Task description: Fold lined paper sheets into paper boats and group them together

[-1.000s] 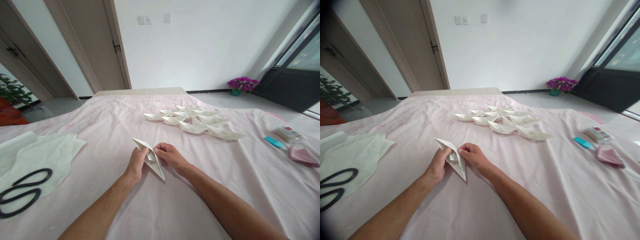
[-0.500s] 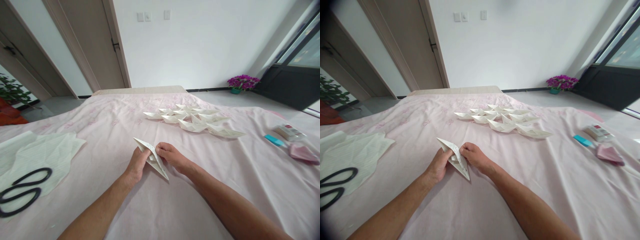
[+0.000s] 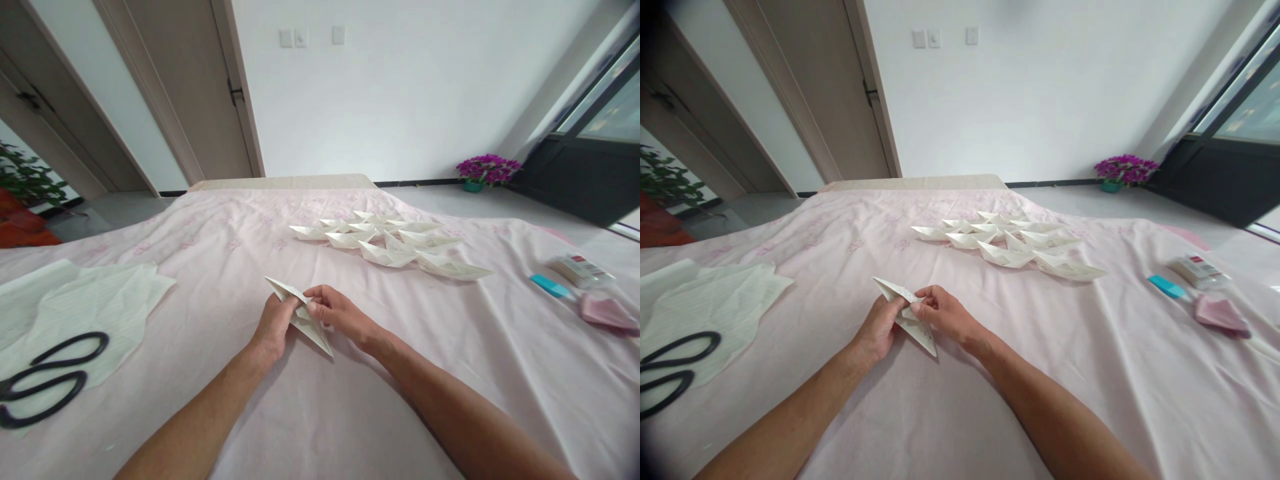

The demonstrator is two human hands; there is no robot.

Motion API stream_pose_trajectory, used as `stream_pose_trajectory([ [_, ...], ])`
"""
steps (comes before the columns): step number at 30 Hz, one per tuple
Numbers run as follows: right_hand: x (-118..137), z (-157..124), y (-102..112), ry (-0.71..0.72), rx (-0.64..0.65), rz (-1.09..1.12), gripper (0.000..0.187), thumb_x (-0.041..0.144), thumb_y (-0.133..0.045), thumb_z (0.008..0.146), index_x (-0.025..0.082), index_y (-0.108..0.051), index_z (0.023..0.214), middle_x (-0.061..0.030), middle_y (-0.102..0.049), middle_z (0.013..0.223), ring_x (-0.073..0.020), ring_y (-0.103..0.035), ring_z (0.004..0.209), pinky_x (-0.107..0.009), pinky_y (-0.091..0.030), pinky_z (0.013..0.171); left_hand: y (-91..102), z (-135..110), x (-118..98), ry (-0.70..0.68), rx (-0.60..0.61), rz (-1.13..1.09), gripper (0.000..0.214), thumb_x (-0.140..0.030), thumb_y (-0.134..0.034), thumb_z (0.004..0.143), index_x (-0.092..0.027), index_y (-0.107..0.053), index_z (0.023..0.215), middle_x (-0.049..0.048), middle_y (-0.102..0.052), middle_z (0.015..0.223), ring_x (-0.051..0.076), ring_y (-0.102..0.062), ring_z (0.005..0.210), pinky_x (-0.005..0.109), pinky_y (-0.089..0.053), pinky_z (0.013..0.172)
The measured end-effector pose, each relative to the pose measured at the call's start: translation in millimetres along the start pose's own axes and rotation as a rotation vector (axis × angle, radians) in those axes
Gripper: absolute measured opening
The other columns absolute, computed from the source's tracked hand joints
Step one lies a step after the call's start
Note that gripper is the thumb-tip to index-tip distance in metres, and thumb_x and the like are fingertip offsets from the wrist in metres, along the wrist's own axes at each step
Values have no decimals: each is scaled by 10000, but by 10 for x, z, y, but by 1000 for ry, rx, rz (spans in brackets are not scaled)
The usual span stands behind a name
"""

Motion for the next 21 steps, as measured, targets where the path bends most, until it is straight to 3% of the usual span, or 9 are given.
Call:
stream_pose_trajectory([
  [3,1,0,21,14,-8,-103,462,335,-681,768,169,-587,1188,1,-597,845,-134,-539,747,-245,-411,676,8,5,18,21,7,-2,130,-270,-647,671,-155,-608,717,-18,-594,640,120,-530,578,226,-380,544],
  [7,138,-38,48,74,-51,-321,275,206,-481,844,196,-680,1033,-11,-664,892,-154,-575,805,-240,-391,687,-6,-10,-8,28,23,8,130,-237,-636,639,-149,-619,733,-10,-606,646,131,-547,591,236,-407,573],
  [11,255,-79,119,83,-183,-616,261,198,-423,859,189,-675,794,9,-614,677,-129,-509,629,-236,-303,579,-2,-17,-24,18,11,46,159,-237,-629,633,-152,-628,768,-10,-618,660,145,-565,612,245,-424,590],
  [21,322,-63,84,43,-211,-993,251,174,-475,833,222,-721,819,-39,-717,748,-163,-599,663,-256,-284,594,-79,-64,-61,2,41,60,103,-227,-639,618,-173,-577,681,-46,-544,583,117,-495,547,222,-381,542],
])
Point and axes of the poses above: each hand's wrist, its own z-axis towards the middle knuckle, its own y-axis out of the back of the hand, x = y × z, the point moved 10 cm from there along z, towards the middle knuckle
